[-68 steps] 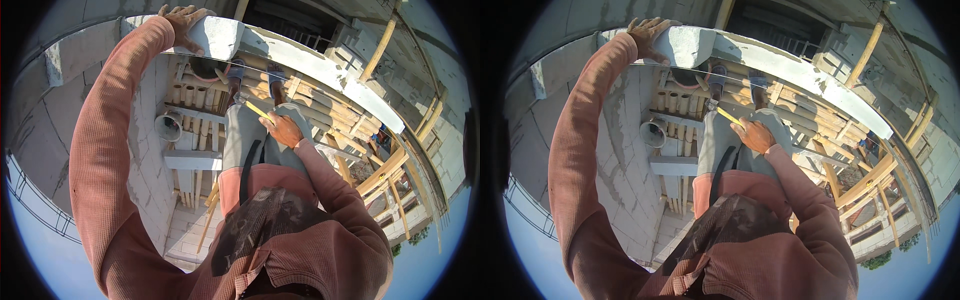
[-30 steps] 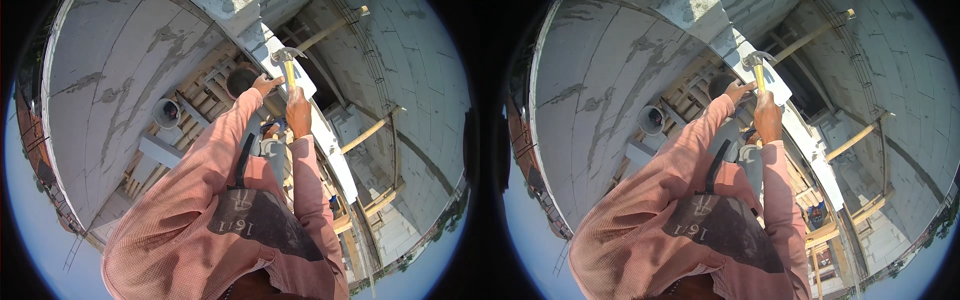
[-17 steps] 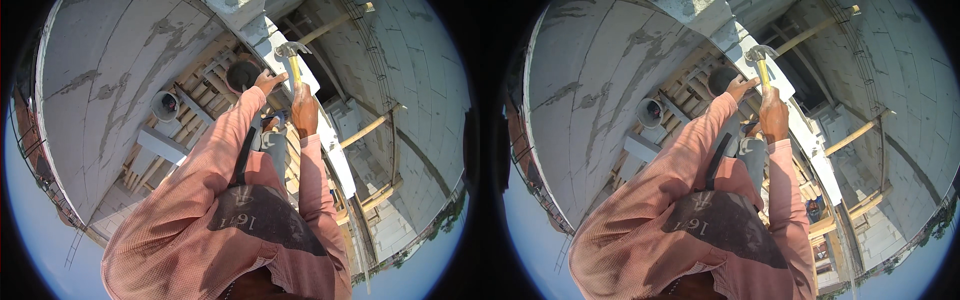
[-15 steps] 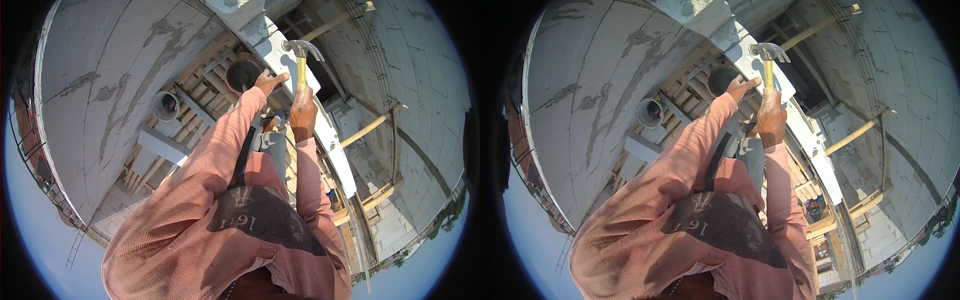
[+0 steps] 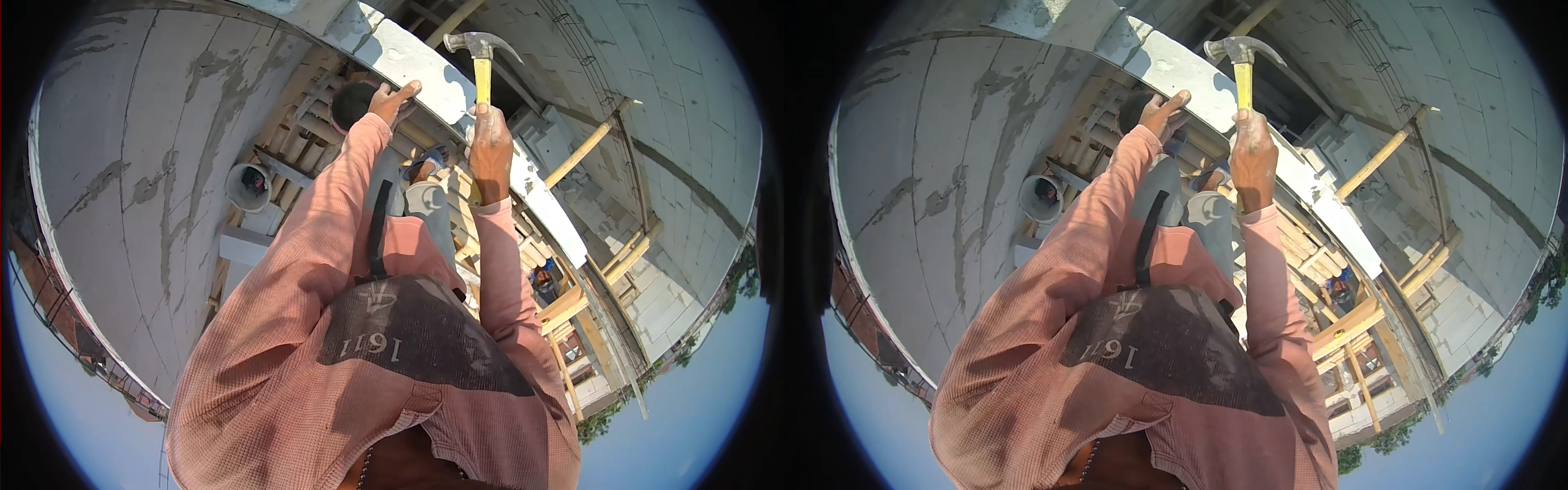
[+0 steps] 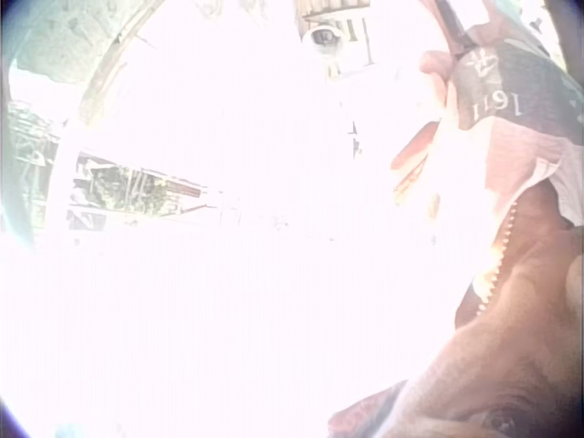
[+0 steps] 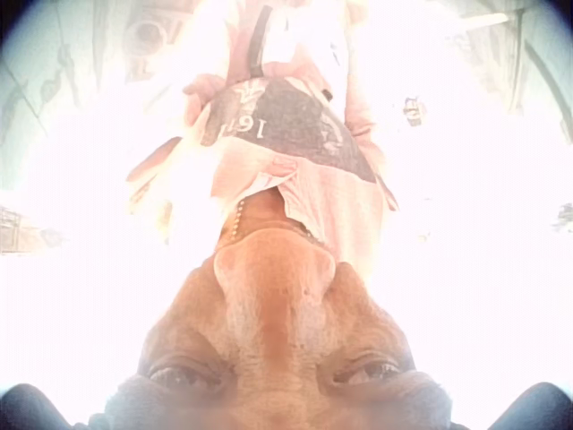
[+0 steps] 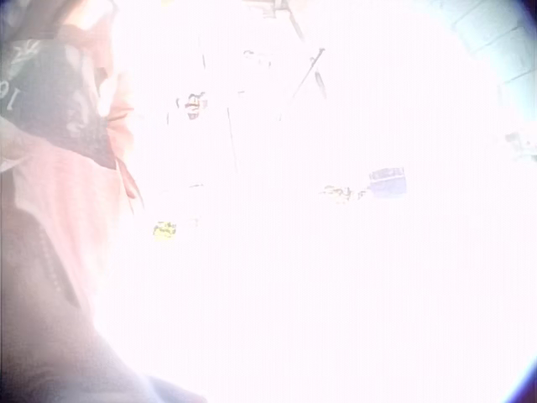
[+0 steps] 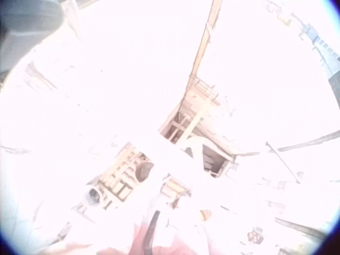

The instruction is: The person applies mortar to a vertical pillar using a trowel, then lifts and places a lightweight concrete block onto the pillar, tapping it into position with a hammer.

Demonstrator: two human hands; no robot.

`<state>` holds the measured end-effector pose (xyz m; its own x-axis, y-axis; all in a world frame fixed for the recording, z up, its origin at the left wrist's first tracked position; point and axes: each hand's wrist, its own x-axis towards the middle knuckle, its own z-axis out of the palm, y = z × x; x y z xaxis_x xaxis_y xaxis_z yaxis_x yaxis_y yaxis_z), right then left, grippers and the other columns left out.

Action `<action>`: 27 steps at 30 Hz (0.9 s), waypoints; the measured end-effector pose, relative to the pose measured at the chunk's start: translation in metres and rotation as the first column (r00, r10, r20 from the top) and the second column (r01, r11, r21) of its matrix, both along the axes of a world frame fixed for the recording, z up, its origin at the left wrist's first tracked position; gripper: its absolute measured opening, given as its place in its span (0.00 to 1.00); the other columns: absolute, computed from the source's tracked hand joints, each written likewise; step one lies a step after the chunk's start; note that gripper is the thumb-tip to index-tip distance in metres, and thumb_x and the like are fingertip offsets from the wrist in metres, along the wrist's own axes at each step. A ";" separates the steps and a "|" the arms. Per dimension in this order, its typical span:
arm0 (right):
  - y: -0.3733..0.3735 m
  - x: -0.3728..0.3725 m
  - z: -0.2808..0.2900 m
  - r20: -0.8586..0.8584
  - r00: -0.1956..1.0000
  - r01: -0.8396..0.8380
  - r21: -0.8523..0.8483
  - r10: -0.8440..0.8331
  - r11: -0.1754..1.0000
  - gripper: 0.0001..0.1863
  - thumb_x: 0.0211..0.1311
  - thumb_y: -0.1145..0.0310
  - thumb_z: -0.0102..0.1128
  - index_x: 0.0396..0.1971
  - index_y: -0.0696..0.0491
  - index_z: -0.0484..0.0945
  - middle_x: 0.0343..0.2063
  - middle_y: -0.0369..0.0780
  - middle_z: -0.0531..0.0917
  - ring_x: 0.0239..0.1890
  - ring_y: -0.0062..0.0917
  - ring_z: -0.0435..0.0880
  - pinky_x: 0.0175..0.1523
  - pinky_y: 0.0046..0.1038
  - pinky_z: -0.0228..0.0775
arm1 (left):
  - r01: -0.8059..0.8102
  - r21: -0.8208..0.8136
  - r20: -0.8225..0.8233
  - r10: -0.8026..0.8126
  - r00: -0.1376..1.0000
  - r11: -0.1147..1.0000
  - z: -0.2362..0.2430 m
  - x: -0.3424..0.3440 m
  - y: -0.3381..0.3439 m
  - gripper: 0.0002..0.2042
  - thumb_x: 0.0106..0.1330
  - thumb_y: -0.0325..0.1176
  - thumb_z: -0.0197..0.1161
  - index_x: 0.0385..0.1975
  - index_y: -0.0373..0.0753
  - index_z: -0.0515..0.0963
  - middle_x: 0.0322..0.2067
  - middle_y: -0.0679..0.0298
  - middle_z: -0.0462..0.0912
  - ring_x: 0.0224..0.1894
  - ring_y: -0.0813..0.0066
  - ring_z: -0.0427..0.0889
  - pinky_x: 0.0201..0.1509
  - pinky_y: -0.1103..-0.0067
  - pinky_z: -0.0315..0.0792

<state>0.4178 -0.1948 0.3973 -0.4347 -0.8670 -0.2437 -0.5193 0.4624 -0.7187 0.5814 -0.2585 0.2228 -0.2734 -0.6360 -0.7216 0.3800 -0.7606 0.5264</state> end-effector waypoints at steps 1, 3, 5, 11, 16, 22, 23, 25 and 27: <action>0.011 -0.006 0.013 0.066 0.984 0.164 0.052 -0.167 0.985 0.17 0.77 0.59 0.45 0.41 0.56 0.77 0.23 0.51 0.79 0.25 0.45 0.80 0.30 0.40 0.68 | 0.017 0.009 -0.006 -0.017 1.000 1.000 -0.002 0.001 0.002 0.29 0.60 0.40 0.74 0.55 0.36 0.67 0.52 0.56 0.76 0.52 0.64 0.80 0.59 0.68 0.76; 0.028 -0.015 0.030 0.033 0.974 0.225 0.021 -0.225 0.974 0.18 0.77 0.58 0.45 0.40 0.57 0.77 0.23 0.51 0.79 0.25 0.45 0.80 0.30 0.39 0.67 | 0.051 0.034 -0.009 -0.051 0.999 0.998 -0.003 0.007 -0.001 0.32 0.59 0.38 0.75 0.57 0.35 0.64 0.53 0.58 0.75 0.54 0.68 0.78 0.59 0.68 0.77; 0.044 -0.014 0.035 -0.059 0.988 0.136 -0.114 -0.144 0.984 0.17 0.77 0.58 0.45 0.41 0.58 0.75 0.22 0.50 0.79 0.25 0.47 0.80 0.30 0.41 0.67 | 0.049 0.034 -0.052 -0.047 0.998 0.998 -0.002 0.009 -0.001 0.29 0.62 0.36 0.72 0.57 0.35 0.64 0.54 0.57 0.74 0.54 0.67 0.77 0.57 0.69 0.79; 0.085 -0.006 -0.035 -0.199 0.963 -0.176 0.055 0.183 0.983 0.10 0.75 0.66 0.47 0.43 0.56 0.73 0.28 0.50 0.77 0.29 0.50 0.80 0.34 0.46 0.71 | 0.061 -0.016 -0.039 -0.062 0.997 0.998 0.004 -0.003 -0.001 0.33 0.61 0.40 0.74 0.60 0.34 0.65 0.54 0.57 0.74 0.54 0.60 0.78 0.61 0.64 0.75; 0.096 -0.001 -0.051 -0.205 0.968 -0.115 0.157 0.146 0.981 0.10 0.74 0.63 0.50 0.42 0.55 0.72 0.27 0.54 0.81 0.32 0.53 0.81 0.36 0.51 0.72 | 0.061 -0.032 -0.030 -0.061 0.998 0.998 0.000 0.003 0.004 0.32 0.64 0.40 0.71 0.61 0.31 0.64 0.56 0.54 0.72 0.56 0.57 0.77 0.64 0.62 0.74; 0.106 -0.007 0.008 -0.130 0.970 0.199 -0.055 -0.205 0.978 0.15 0.77 0.60 0.46 0.39 0.56 0.76 0.23 0.47 0.80 0.27 0.46 0.82 0.32 0.43 0.70 | 0.073 -0.086 -0.057 -0.078 0.995 0.994 -0.006 0.005 -0.007 0.33 0.64 0.40 0.71 0.60 0.29 0.61 0.59 0.50 0.69 0.60 0.52 0.74 0.66 0.59 0.73; 0.119 -0.012 0.010 -0.173 0.957 0.194 -0.208 -0.231 0.959 0.16 0.77 0.58 0.46 0.39 0.56 0.76 0.25 0.48 0.80 0.28 0.47 0.81 0.32 0.42 0.70 | 0.081 -0.084 -0.080 -0.088 0.993 0.993 -0.007 0.003 -0.007 0.33 0.64 0.40 0.72 0.59 0.29 0.61 0.59 0.49 0.68 0.61 0.51 0.73 0.66 0.58 0.72; 0.160 -0.025 0.009 -0.270 0.923 0.212 -0.239 -0.274 0.948 0.16 0.77 0.60 0.46 0.40 0.58 0.77 0.25 0.47 0.78 0.28 0.39 0.78 0.32 0.37 0.68 | 0.211 -0.108 -0.011 -0.214 0.977 0.971 0.005 -0.002 -0.006 0.44 0.62 0.50 0.72 0.66 0.27 0.54 0.63 0.43 0.64 0.64 0.47 0.69 0.67 0.57 0.71; 0.220 -0.022 0.003 -0.090 0.901 0.417 -0.094 -0.425 0.904 0.18 0.78 0.60 0.46 0.39 0.59 0.76 0.23 0.43 0.75 0.25 0.29 0.73 0.30 0.32 0.65 | 0.169 0.055 -0.009 -0.168 0.986 0.984 0.015 0.013 0.004 0.57 0.58 0.62 0.69 0.72 0.26 0.44 0.68 0.37 0.57 0.67 0.43 0.65 0.68 0.57 0.70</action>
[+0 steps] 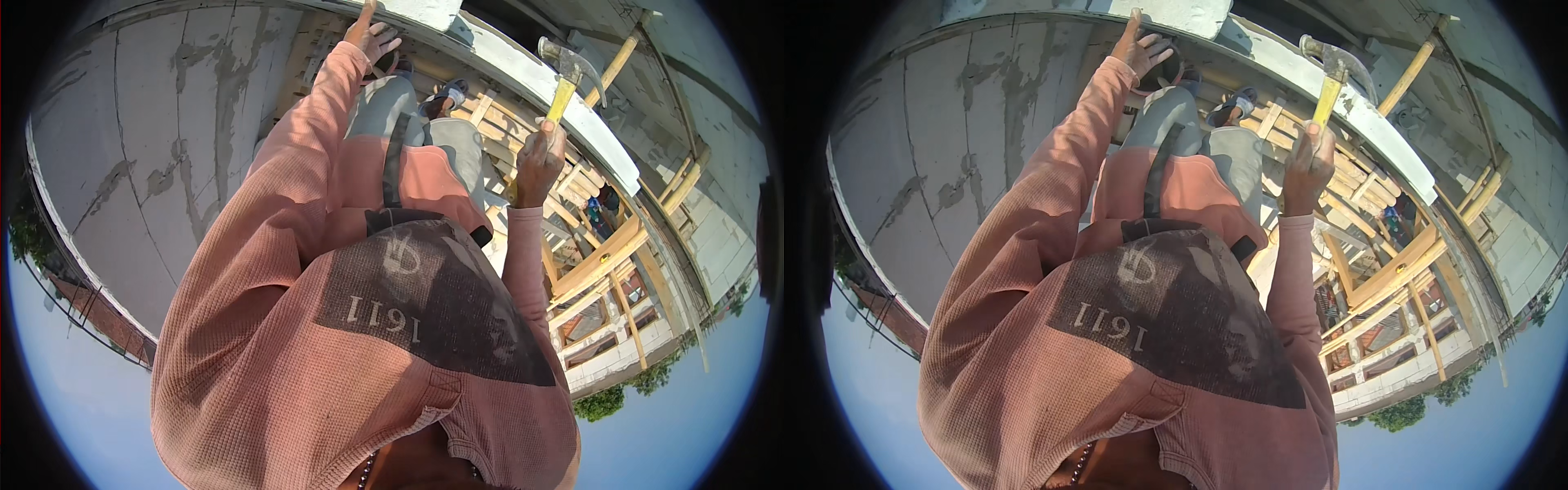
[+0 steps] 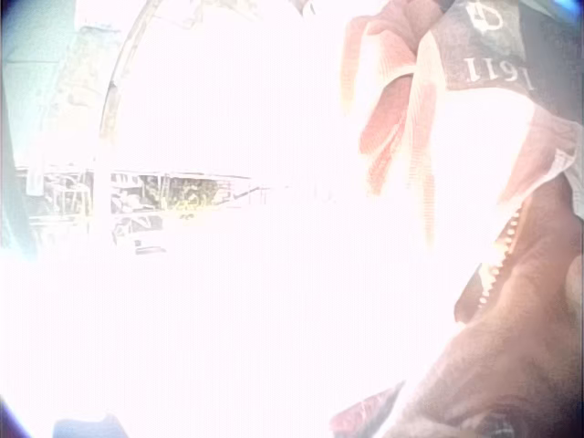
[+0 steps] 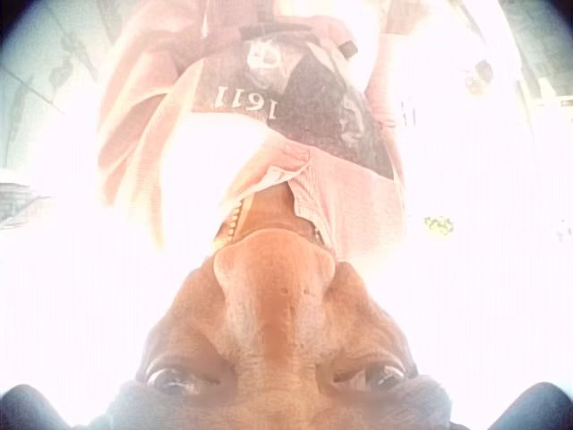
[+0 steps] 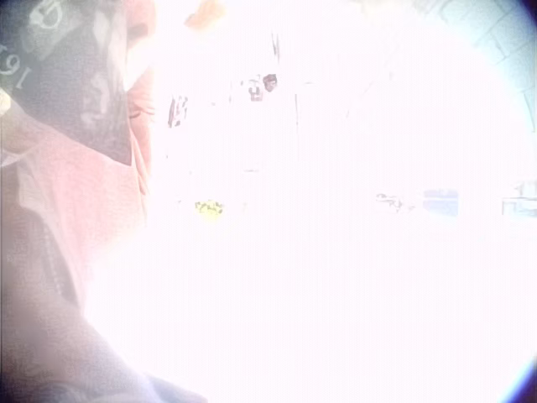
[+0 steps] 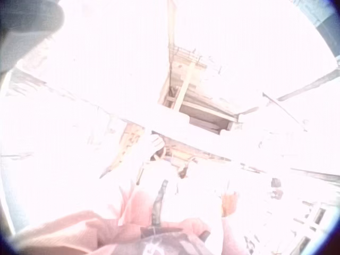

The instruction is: The person applies mortar to a vertical pillar using a trowel, then lifts and places a lightweight concrete block onto the pillar, tapping it into position with a hammer.

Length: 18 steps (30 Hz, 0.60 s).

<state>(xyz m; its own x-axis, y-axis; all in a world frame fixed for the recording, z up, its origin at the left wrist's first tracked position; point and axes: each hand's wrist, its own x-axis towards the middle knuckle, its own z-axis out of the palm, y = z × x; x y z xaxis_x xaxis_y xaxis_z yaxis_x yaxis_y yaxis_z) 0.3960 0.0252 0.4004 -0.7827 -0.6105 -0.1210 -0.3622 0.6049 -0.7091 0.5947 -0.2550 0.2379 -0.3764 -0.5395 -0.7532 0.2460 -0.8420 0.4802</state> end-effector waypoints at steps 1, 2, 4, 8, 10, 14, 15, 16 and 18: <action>0.024 0.004 0.001 0.102 0.993 0.058 0.028 -0.060 0.998 0.18 0.79 0.59 0.46 0.38 0.60 0.76 0.22 0.41 0.74 0.24 0.23 0.71 0.29 0.29 0.64 | 0.055 -0.009 0.050 -0.054 0.997 0.998 0.002 0.014 0.003 0.64 0.55 0.70 0.66 0.74 0.28 0.34 0.70 0.35 0.51 0.69 0.41 0.62 0.67 0.58 0.70; 0.046 0.010 0.005 0.193 0.974 0.105 0.059 -0.115 0.993 0.19 0.79 0.59 0.46 0.38 0.61 0.76 0.21 0.39 0.72 0.23 0.18 0.68 0.27 0.26 0.62 | 0.092 0.050 0.151 -0.099 0.984 0.994 0.007 0.025 0.001 0.57 0.57 0.66 0.67 0.72 0.27 0.47 0.68 0.39 0.59 0.63 0.48 0.72 0.62 0.62 0.76; 0.083 0.022 0.015 0.261 0.953 0.129 0.113 -0.155 0.985 0.17 0.78 0.60 0.46 0.38 0.59 0.76 0.20 0.42 0.74 0.20 0.27 0.72 0.26 0.31 0.64 | 0.222 -0.170 0.455 -0.124 0.882 0.960 0.019 0.036 0.010 0.27 0.64 0.52 0.68 0.49 0.31 0.78 0.44 0.56 0.86 0.38 0.74 0.86 0.42 0.79 0.81; 0.145 0.036 -0.004 0.232 0.970 -0.003 0.325 -0.077 0.946 0.19 0.77 0.57 0.45 0.37 0.58 0.76 0.17 0.46 0.73 0.19 0.39 0.75 0.28 0.37 0.66 | 0.614 -0.532 0.758 0.004 0.653 0.583 0.106 0.016 0.007 0.19 0.72 0.46 0.61 0.46 0.34 0.82 0.38 0.57 0.88 0.40 0.71 0.87 0.49 0.77 0.79; 0.159 0.042 -0.027 0.383 0.911 -0.025 0.421 -0.154 0.907 0.20 0.77 0.56 0.45 0.37 0.58 0.77 0.17 0.47 0.73 0.19 0.39 0.74 0.28 0.38 0.67 | 0.803 -0.554 0.833 0.131 0.538 0.221 0.114 0.005 -0.015 0.21 0.73 0.48 0.58 0.54 0.38 0.79 0.50 0.54 0.84 0.53 0.63 0.83 0.61 0.73 0.74; 0.194 0.048 -0.112 0.508 0.844 -0.087 0.447 -0.173 0.890 0.19 0.75 0.55 0.48 0.36 0.57 0.75 0.20 0.46 0.75 0.22 0.39 0.76 0.30 0.39 0.69 | 0.963 -0.205 0.964 0.134 0.229 -0.174 0.065 -0.033 -0.068 0.27 0.74 0.54 0.50 0.65 0.43 0.69 0.66 0.53 0.69 0.73 0.59 0.60 0.75 0.66 0.55; 0.210 0.033 -0.127 0.499 0.830 0.012 0.432 -0.250 0.902 0.18 0.74 0.56 0.50 0.33 0.57 0.74 0.15 0.41 0.72 0.18 0.31 0.73 0.26 0.36 0.67 | 0.935 -0.139 0.957 0.198 0.211 -0.326 0.069 -0.080 -0.080 0.27 0.75 0.55 0.48 0.65 0.44 0.69 0.66 0.54 0.69 0.73 0.61 0.60 0.76 0.66 0.53; 0.202 0.031 -0.137 0.535 0.798 -0.019 0.485 -0.280 0.874 0.18 0.74 0.56 0.48 0.35 0.57 0.75 0.21 0.45 0.75 0.24 0.38 0.75 0.31 0.39 0.68 | 0.910 0.002 0.955 0.270 0.121 -0.415 0.058 -0.082 -0.093 0.26 0.76 0.55 0.45 0.65 0.45 0.69 0.66 0.55 0.69 0.73 0.63 0.60 0.77 0.67 0.50; 0.185 0.024 -0.153 0.580 0.768 -0.130 0.558 -0.273 0.819 0.20 0.75 0.55 0.45 0.43 0.57 0.76 0.38 0.56 0.83 0.43 0.56 0.81 0.47 0.50 0.73 | 0.871 0.092 0.955 0.291 0.060 -0.483 0.042 -0.078 -0.116 0.25 0.76 0.53 0.44 0.64 0.45 0.70 0.65 0.56 0.71 0.72 0.65 0.62 0.77 0.67 0.50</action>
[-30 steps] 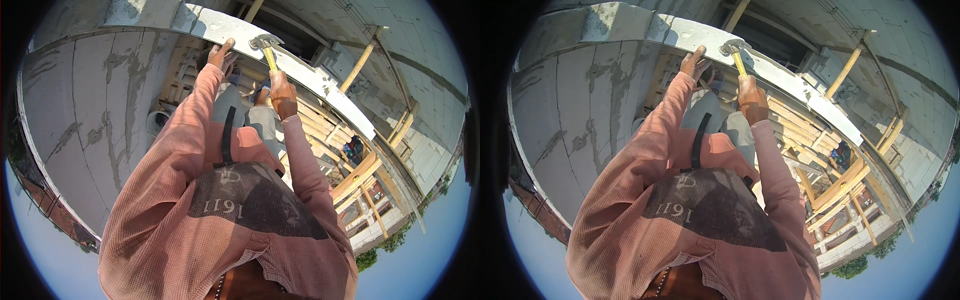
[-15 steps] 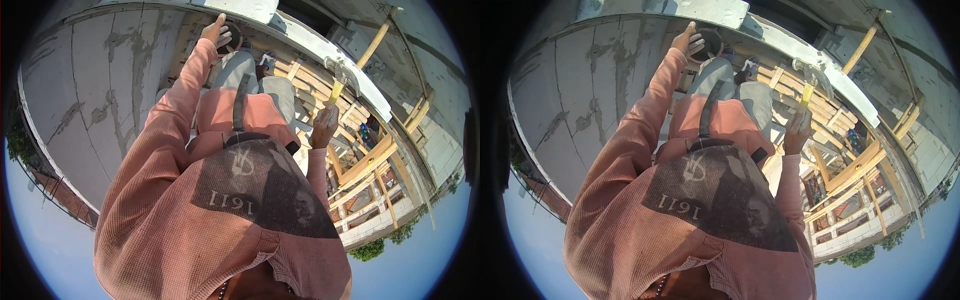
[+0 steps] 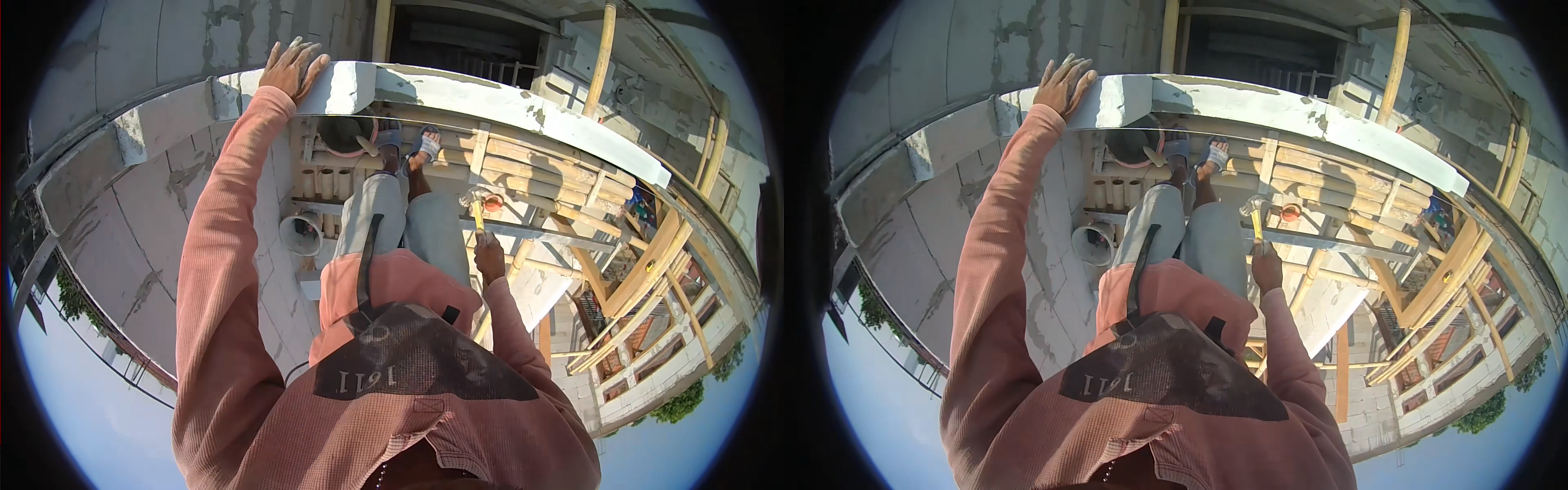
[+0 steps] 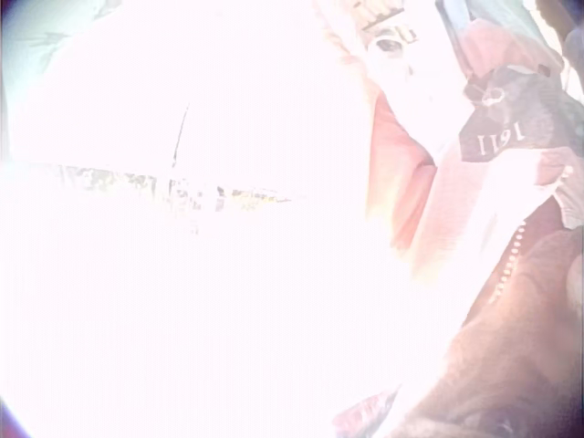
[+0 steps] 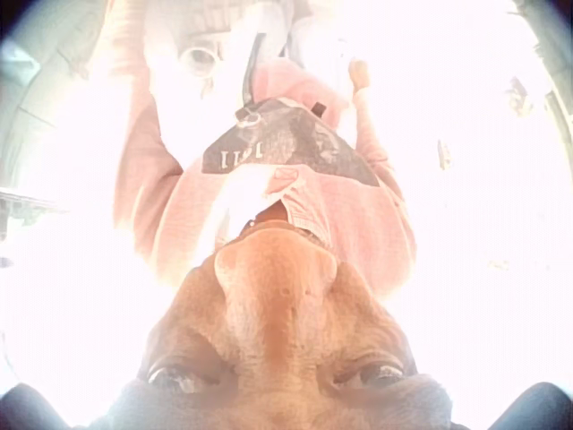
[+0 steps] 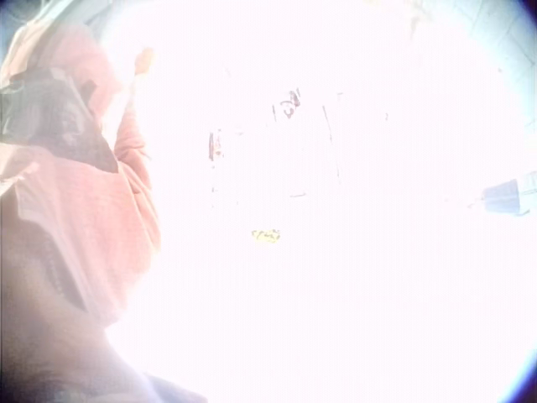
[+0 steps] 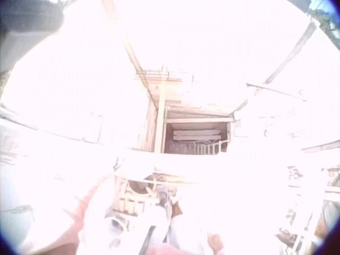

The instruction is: The person applies mortar to a vertical pillar using a trowel, then lifts and places a lightweight concrete block onto the pillar, tapping it into position with a hammer.

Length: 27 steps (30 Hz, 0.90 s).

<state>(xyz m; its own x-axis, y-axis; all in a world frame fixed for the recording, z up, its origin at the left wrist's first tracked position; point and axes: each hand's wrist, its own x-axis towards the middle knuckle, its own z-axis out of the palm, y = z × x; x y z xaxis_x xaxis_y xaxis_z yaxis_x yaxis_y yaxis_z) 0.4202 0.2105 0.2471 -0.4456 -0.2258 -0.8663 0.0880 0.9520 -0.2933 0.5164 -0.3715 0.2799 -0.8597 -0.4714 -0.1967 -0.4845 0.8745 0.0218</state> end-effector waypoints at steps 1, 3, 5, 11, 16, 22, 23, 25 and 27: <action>0.008 -0.004 -0.010 -0.008 1.000 -0.029 -0.003 0.029 1.000 0.20 0.75 0.54 0.45 0.43 0.57 0.76 0.38 0.57 0.83 0.44 0.57 0.81 0.48 0.50 0.73 | 0.076 0.009 0.051 -0.076 0.996 0.997 -0.015 -0.009 -0.001 0.24 0.77 0.52 0.43 0.64 0.45 0.71 0.64 0.56 0.72 0.71 0.66 0.64 0.78 0.67 0.49; 0.028 -0.006 -0.029 0.023 0.999 0.030 0.025 -0.031 0.999 0.20 0.75 0.54 0.45 0.43 0.57 0.76 0.38 0.57 0.83 0.44 0.57 0.81 0.47 0.50 0.73 | 0.061 0.036 0.069 -0.063 0.996 0.997 -0.025 -0.022 0.008 0.23 0.77 0.51 0.42 0.62 0.44 0.73 0.62 0.56 0.75 0.69 0.66 0.67 0.77 0.67 0.51; 0.028 -0.007 -0.032 0.053 0.998 0.043 0.055 -0.046 0.998 0.19 0.74 0.54 0.47 0.44 0.57 0.76 0.38 0.57 0.83 0.44 0.56 0.81 0.47 0.50 0.73 | 0.042 0.004 -0.037 -0.042 0.998 0.999 -0.027 -0.019 0.013 0.21 0.77 0.47 0.43 0.56 0.43 0.78 0.54 0.56 0.82 0.63 0.63 0.75 0.74 0.66 0.56; 0.031 -0.020 0.008 -0.095 0.953 -0.294 -0.061 0.288 0.954 0.16 0.72 0.55 0.53 0.38 0.56 0.75 0.29 0.53 0.83 0.32 0.54 0.82 0.35 0.50 0.73 | -0.107 0.132 -0.017 0.110 0.994 0.985 -0.020 -0.026 0.026 0.22 0.78 0.45 0.42 0.42 0.37 0.82 0.44 0.54 0.86 0.50 0.54 0.81 0.58 0.62 0.69; -0.028 -0.092 0.112 0.042 0.883 -0.406 -0.428 0.467 0.807 0.11 0.70 0.62 0.59 0.38 0.55 0.77 0.22 0.47 0.82 0.25 0.47 0.83 0.29 0.42 0.72 | -0.035 0.077 -0.141 0.046 0.989 0.996 -0.019 -0.016 0.016 0.19 0.77 0.41 0.42 0.37 0.38 0.80 0.37 0.55 0.85 0.43 0.55 0.82 0.51 0.65 0.71; -0.195 -0.206 0.208 0.298 0.905 -0.114 -0.519 0.305 0.847 0.13 0.74 0.63 0.54 0.45 0.59 0.76 0.18 0.39 0.76 0.17 0.25 0.77 0.26 0.27 0.68 | -0.076 0.127 -0.141 0.093 0.986 0.989 -0.006 -0.018 0.015 0.17 0.77 0.40 0.43 0.32 0.38 0.75 0.31 0.56 0.80 0.37 0.55 0.79 0.46 0.64 0.69; -0.232 -0.229 0.202 0.318 0.899 -0.130 -0.458 0.299 0.879 0.15 0.75 0.63 0.52 0.50 0.59 0.75 0.18 0.38 0.74 0.16 0.21 0.72 0.25 0.25 0.66 | -0.133 0.139 -0.156 0.155 0.976 0.981 -0.007 -0.012 0.014 0.17 0.77 0.40 0.42 0.33 0.37 0.76 0.32 0.55 0.80 0.39 0.54 0.79 0.47 0.65 0.69; -0.292 -0.252 0.168 0.078 0.936 -0.262 -0.497 0.344 0.827 0.15 0.76 0.62 0.49 0.49 0.58 0.74 0.24 0.44 0.76 0.23 0.31 0.75 0.30 0.33 0.67 | -0.193 0.148 -0.171 0.218 0.961 0.970 -0.008 -0.006 0.012 0.18 0.77 0.40 0.42 0.34 0.36 0.76 0.34 0.53 0.80 0.40 0.53 0.79 0.48 0.65 0.69; -0.348 -0.263 0.121 -0.237 0.886 -0.464 -0.456 0.399 0.759 0.16 0.76 0.60 0.46 0.48 0.58 0.73 0.29 0.50 0.79 0.29 0.42 0.79 0.36 0.42 0.68 | -0.196 0.278 -0.330 0.285 0.900 0.940 -0.009 -0.009 0.009 0.16 0.76 0.40 0.44 0.41 0.35 0.77 0.42 0.51 0.81 0.49 0.51 0.79 0.58 0.65 0.69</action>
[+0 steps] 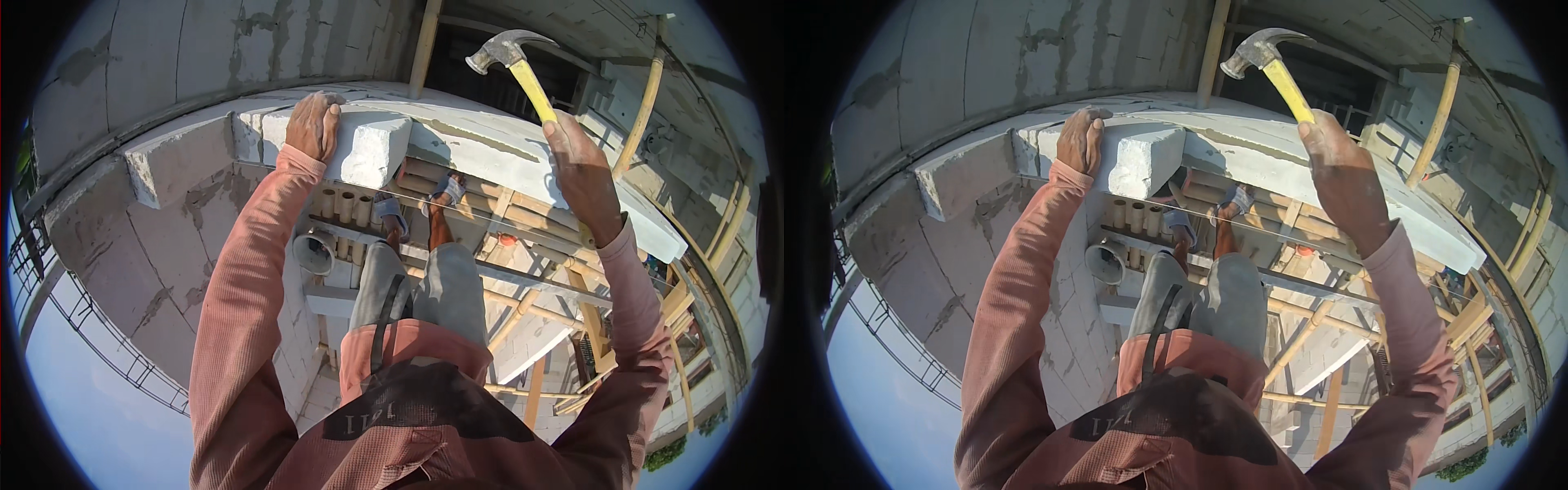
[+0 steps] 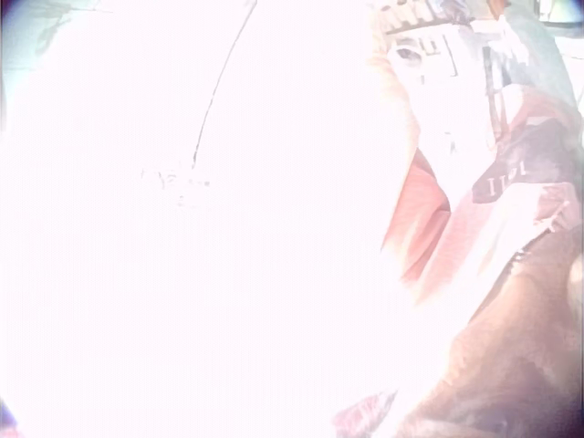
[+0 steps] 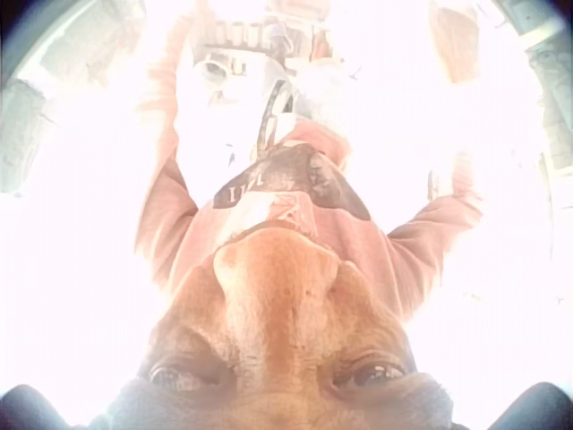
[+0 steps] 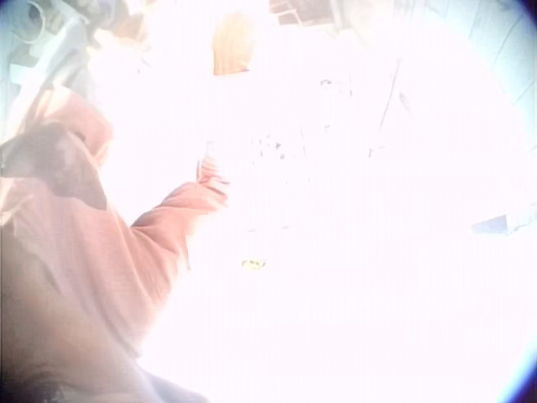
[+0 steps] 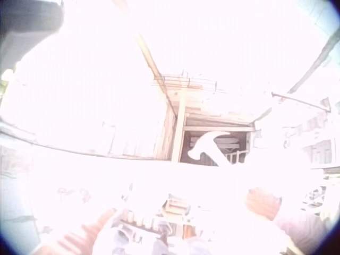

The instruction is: The person applies mortar to a vertical pillar using a trowel, then lifts and places a lightweight concrete block onto the pillar, tapping it into position with a hammer.

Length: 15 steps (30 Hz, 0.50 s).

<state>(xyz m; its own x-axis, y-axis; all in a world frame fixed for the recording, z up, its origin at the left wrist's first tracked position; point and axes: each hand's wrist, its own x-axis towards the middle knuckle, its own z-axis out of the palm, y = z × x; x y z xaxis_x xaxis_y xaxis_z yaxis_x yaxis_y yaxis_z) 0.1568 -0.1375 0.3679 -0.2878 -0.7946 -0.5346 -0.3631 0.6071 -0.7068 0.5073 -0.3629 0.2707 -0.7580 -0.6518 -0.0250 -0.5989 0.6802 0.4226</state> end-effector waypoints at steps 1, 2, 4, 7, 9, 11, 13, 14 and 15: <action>-0.022 -0.003 -0.031 -0.126 0.989 -0.084 -0.025 0.080 0.996 0.16 0.77 0.60 0.44 0.48 0.57 0.72 0.32 0.52 0.80 0.32 0.47 0.80 0.38 0.46 0.69 | -0.002 -0.007 -0.007 0.001 1.000 1.000 0.002 -0.004 -0.001 0.16 0.76 0.40 0.44 0.41 0.35 0.77 0.42 0.51 0.81 0.49 0.51 0.79 0.58 0.65 0.69; -0.039 -0.006 -0.062 -0.241 0.961 -0.144 -0.022 0.135 0.989 0.16 0.77 0.59 0.42 0.47 0.57 0.72 0.35 0.55 0.81 0.35 0.52 0.82 0.41 0.51 0.70 | -0.079 0.021 -0.195 0.081 0.977 0.997 0.002 -0.009 0.000 0.15 0.76 0.39 0.46 0.44 0.35 0.77 0.46 0.50 0.80 0.54 0.51 0.77 0.62 0.66 0.67; -0.066 -0.001 -0.141 -0.276 0.907 -0.349 -0.068 0.319 0.935 0.16 0.77 0.62 0.42 0.44 0.61 0.72 0.36 0.57 0.81 0.36 0.55 0.81 0.45 0.51 0.74 | -0.182 -0.017 -0.252 0.172 0.952 0.983 0.014 0.015 0.000 0.19 0.73 0.41 0.54 0.57 0.38 0.73 0.60 0.51 0.74 0.68 0.51 0.68 0.73 0.60 0.59; -0.114 0.029 -0.158 0.013 0.953 -0.304 -0.013 0.304 0.953 0.13 0.71 0.66 0.51 0.42 0.63 0.76 0.32 0.49 0.81 0.32 0.41 0.85 0.37 0.39 0.79 | -0.242 -0.297 0.237 0.316 0.919 0.924 0.045 0.044 0.031 0.32 0.69 0.53 0.57 0.69 0.45 0.62 0.68 0.47 0.63 0.72 0.49 0.60 0.75 0.49 0.49; -0.135 0.047 -0.168 0.278 0.950 -0.174 0.092 0.142 0.981 0.13 0.68 0.68 0.56 0.41 0.64 0.78 0.32 0.46 0.81 0.31 0.35 0.86 0.35 0.35 0.80 | -0.253 -0.191 0.424 0.312 0.850 0.948 0.059 0.046 0.049 0.40 0.66 0.61 0.57 0.73 0.49 0.54 0.71 0.47 0.57 0.74 0.48 0.55 0.75 0.46 0.44; -0.151 0.062 -0.197 0.174 0.960 -0.219 -0.015 0.218 0.976 0.12 0.67 0.69 0.58 0.39 0.64 0.79 0.32 0.46 0.81 0.31 0.34 0.87 0.34 0.34 0.81 | -0.278 -0.100 0.591 0.282 0.756 0.955 0.061 0.045 0.051 0.47 0.62 0.69 0.57 0.76 0.53 0.47 0.74 0.47 0.50 0.76 0.48 0.50 0.75 0.43 0.39; -0.155 0.081 -0.238 -0.100 0.912 -0.409 -0.166 0.397 0.897 0.11 0.66 0.69 0.58 0.38 0.63 0.79 0.32 0.45 0.81 0.31 0.33 0.87 0.34 0.33 0.81 | -0.139 -0.099 0.634 0.170 0.754 0.985 0.051 0.048 0.052 0.52 0.57 0.76 0.54 0.76 0.51 0.47 0.72 0.42 0.52 0.76 0.46 0.50 0.74 0.41 0.36; -0.154 0.088 -0.247 -0.223 0.842 -0.528 -0.151 0.491 0.836 0.10 0.66 0.70 0.59 0.37 0.63 0.79 0.32 0.45 0.82 0.32 0.32 0.87 0.34 0.32 0.82 | -0.169 -0.059 0.696 0.162 0.700 0.984 0.059 0.037 0.051 0.52 0.57 0.77 0.52 0.76 0.50 0.48 0.73 0.42 0.51 0.76 0.46 0.50 0.75 0.44 0.37; -0.151 0.089 -0.256 -0.271 0.787 -0.596 -0.099 0.555 0.797 0.10 0.67 0.69 0.58 0.37 0.62 0.79 0.31 0.44 0.82 0.29 0.31 0.86 0.32 0.31 0.80 | -0.171 -0.049 0.692 0.157 0.705 0.984 0.057 0.034 0.049 0.52 0.57 0.77 0.52 0.76 0.50 0.48 0.73 0.42 0.51 0.76 0.46 0.50 0.75 0.44 0.37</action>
<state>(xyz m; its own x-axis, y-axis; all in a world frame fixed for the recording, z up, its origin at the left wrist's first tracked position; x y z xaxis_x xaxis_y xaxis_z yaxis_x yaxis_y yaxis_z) 0.2462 -0.2884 0.1123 0.1611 -0.9211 -0.3545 -0.7614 0.1126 -0.6385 0.5411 -0.3135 0.3275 -0.4055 -0.7586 -0.5101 -0.8296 0.5397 -0.1433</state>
